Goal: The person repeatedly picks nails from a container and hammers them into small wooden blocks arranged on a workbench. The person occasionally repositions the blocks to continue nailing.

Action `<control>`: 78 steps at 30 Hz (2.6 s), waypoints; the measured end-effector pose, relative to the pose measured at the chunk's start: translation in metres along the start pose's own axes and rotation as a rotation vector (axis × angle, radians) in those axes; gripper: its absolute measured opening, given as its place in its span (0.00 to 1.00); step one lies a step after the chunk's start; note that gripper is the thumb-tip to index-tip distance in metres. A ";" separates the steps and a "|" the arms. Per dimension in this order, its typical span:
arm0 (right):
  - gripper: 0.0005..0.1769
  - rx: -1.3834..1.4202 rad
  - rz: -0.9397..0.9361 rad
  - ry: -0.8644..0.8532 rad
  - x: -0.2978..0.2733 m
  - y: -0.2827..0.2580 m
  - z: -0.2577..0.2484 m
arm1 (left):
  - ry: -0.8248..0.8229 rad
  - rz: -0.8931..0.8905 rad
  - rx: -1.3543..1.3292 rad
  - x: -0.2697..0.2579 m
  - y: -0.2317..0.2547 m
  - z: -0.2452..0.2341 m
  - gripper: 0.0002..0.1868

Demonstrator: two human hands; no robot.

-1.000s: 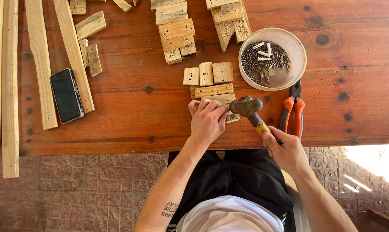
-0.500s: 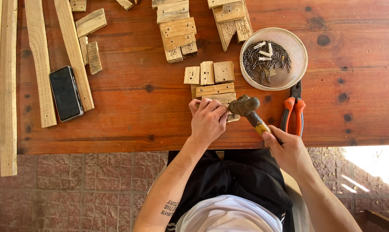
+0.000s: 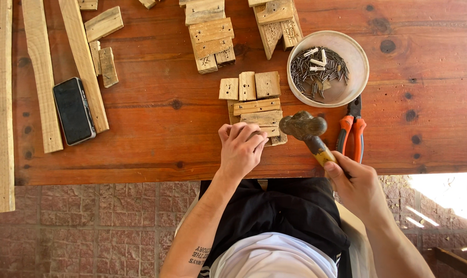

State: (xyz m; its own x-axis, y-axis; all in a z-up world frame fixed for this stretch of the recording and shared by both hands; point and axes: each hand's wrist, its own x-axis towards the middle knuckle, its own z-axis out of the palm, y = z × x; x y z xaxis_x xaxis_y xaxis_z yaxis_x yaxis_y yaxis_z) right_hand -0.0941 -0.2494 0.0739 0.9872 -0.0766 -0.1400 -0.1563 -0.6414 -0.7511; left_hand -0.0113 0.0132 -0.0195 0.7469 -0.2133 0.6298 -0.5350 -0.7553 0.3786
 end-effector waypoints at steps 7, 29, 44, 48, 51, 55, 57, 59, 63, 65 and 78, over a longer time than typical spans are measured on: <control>0.19 -0.031 -0.240 0.093 0.002 -0.002 0.021 | 0.018 0.004 -0.030 -0.006 -0.002 0.006 0.02; 0.17 0.215 -0.183 0.080 0.017 0.021 0.021 | 0.037 -0.052 -0.010 0.012 0.010 0.003 0.02; 0.26 0.969 -0.196 0.324 0.065 0.076 0.039 | -0.263 0.161 0.050 0.040 0.002 0.011 0.05; 0.29 0.940 -0.168 0.352 0.063 0.081 0.040 | -0.337 0.177 -0.087 0.077 0.006 0.003 0.10; 0.27 0.923 -0.145 0.352 0.064 0.085 0.042 | -0.332 0.164 -0.124 0.110 -0.001 0.015 0.10; 0.32 0.902 0.035 0.313 0.059 0.061 0.036 | -0.496 0.136 -0.101 0.153 -0.008 0.032 0.08; 0.30 0.869 -0.032 0.313 0.057 0.068 0.040 | -0.550 0.080 -0.108 0.168 -0.013 0.049 0.07; 0.29 0.846 -0.013 0.339 0.057 0.068 0.044 | -0.542 0.077 -0.116 0.174 -0.022 0.066 0.07; 0.26 0.793 0.014 0.368 0.061 0.062 0.045 | -0.488 0.044 -0.102 0.184 -0.034 0.090 0.07; 0.25 0.782 0.000 0.352 0.061 0.063 0.043 | -0.525 0.030 -0.051 0.188 -0.036 0.098 0.07; 0.25 0.745 -0.010 0.263 0.059 0.070 0.040 | -0.887 -0.157 0.153 0.201 -0.017 0.112 0.14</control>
State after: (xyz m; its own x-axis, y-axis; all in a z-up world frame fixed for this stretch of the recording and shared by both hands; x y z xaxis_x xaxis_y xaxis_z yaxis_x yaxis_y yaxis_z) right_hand -0.0477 -0.2678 -0.0129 0.9494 -0.3111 -0.0432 -0.0357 0.0298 -0.9989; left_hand 0.1921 -0.0864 0.0244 0.8700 -0.4515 -0.1980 -0.3907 -0.8764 0.2816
